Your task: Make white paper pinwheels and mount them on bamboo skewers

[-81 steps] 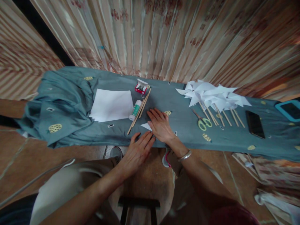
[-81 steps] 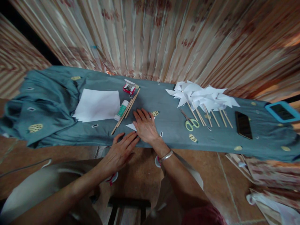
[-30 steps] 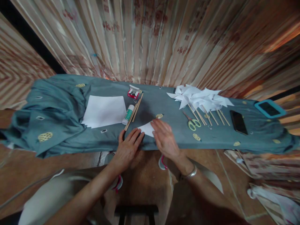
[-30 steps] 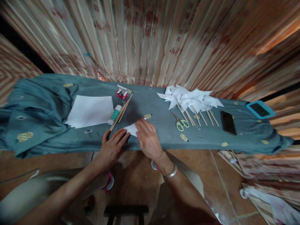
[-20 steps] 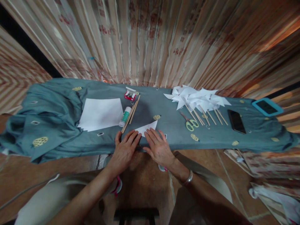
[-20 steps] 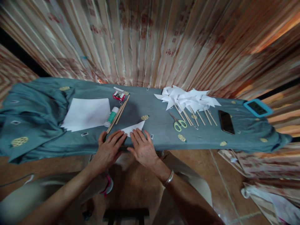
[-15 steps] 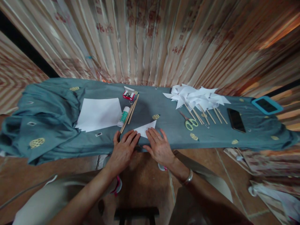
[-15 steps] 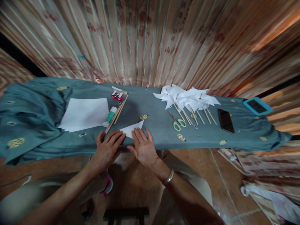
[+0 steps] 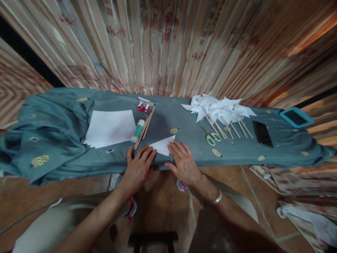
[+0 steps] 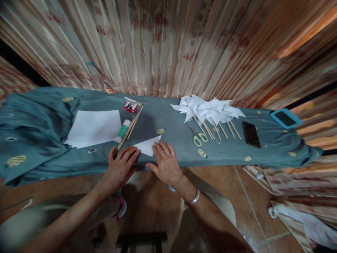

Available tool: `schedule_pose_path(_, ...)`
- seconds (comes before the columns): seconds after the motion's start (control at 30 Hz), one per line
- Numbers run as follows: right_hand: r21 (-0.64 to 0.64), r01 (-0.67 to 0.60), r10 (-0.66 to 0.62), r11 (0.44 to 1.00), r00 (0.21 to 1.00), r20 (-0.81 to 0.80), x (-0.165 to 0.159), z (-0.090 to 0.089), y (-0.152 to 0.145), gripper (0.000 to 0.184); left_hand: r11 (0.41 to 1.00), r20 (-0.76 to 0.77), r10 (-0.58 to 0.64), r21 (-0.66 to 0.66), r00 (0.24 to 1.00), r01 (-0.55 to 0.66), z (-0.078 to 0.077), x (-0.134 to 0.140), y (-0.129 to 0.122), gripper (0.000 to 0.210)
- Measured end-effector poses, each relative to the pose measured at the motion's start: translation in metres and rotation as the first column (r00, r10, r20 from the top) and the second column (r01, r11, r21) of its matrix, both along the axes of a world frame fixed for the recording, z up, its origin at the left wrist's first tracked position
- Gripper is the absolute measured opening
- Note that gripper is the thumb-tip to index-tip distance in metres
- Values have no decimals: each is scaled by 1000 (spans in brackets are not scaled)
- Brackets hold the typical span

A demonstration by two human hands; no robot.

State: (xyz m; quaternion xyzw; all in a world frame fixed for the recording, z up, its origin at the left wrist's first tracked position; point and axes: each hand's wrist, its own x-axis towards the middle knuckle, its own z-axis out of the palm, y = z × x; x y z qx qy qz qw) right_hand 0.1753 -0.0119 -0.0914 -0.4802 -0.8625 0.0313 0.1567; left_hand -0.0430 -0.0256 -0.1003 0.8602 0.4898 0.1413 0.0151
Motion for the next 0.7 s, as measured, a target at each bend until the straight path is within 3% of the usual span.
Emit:
schedule_pose_path(0.17,19,-120,120,993,992,-22,-1,-5,-16,60,1000,5,8,-8,1000,-7,1,0,1,48)
schedule_pose_path(0.3,18,-136,137,991,990,-37,2,-8,-17,64,1000,26,13,-8,1000,-13,1,1,2,46)
schedule_pose_path(0.5,23,-134,135,991,990,-44,5,-5,-17,51,1000,44,24,-12,999,-24,4,2,4,43)
schedule_pose_path(0.7,46,-125,127,991,991,-52,4,-6,-12,51,1000,34,15,-16,999,-14,2,1,3,45)
